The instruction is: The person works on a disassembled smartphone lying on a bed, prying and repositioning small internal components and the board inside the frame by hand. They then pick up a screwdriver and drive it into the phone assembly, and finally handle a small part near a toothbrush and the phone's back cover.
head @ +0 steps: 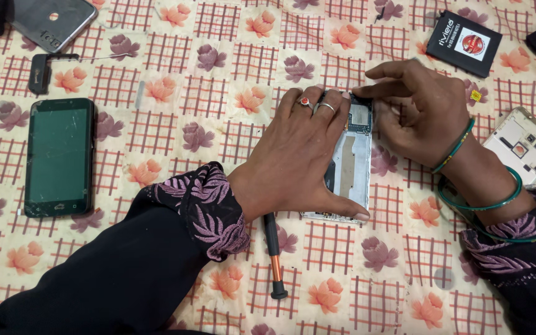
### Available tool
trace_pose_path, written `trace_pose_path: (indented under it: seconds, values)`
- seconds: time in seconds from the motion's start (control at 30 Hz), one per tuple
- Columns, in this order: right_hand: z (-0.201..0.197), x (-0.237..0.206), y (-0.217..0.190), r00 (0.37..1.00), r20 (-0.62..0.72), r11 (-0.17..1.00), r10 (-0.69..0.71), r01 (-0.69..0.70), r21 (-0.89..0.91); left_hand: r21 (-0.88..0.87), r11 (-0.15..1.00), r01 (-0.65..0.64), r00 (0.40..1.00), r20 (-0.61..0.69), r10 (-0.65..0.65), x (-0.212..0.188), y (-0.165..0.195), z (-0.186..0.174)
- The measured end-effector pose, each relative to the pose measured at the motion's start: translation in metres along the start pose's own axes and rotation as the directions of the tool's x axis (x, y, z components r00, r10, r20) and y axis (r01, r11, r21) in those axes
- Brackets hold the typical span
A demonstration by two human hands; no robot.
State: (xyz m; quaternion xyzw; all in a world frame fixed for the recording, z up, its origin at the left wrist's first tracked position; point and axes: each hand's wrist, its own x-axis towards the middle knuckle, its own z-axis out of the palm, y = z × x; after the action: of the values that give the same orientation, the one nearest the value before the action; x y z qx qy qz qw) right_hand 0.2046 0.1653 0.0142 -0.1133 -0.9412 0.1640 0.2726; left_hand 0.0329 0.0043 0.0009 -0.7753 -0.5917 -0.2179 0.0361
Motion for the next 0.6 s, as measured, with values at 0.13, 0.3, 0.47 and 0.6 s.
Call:
trace_pose_path:
  seconds: [0.13, 0.3, 0.47, 0.6]
  values:
    - [-0.007, 0.000, 0.000, 0.994, 0.020, 0.995, -0.104, 0.104, 0.000, 0.019, 1.000, 0.005, 1.000, 0.010, -0.005, 0.001, 0.000, 0.000]
    - [-0.013, -0.002, 0.003, 0.996, 0.067, 0.998, -0.053, 0.056, -0.033, 0.022, 1.000, 0.014, 1.000, 0.028, -0.015, 0.001, 0.000, 0.001]
    - [-0.018, 0.002, 0.003, 0.990, 0.060, 0.991, -0.128, 0.126, 0.036, 0.044, 0.999, 0.010, 1.000, 0.011, -0.010, 0.001, -0.001, 0.004]
    - [-0.017, 0.002, -0.002, 0.987, 0.135, 0.990, -0.087, 0.101, -0.101, 0.042, 0.999, 0.007, 1.000, -0.019, -0.006, 0.002, 0.000, 0.007]
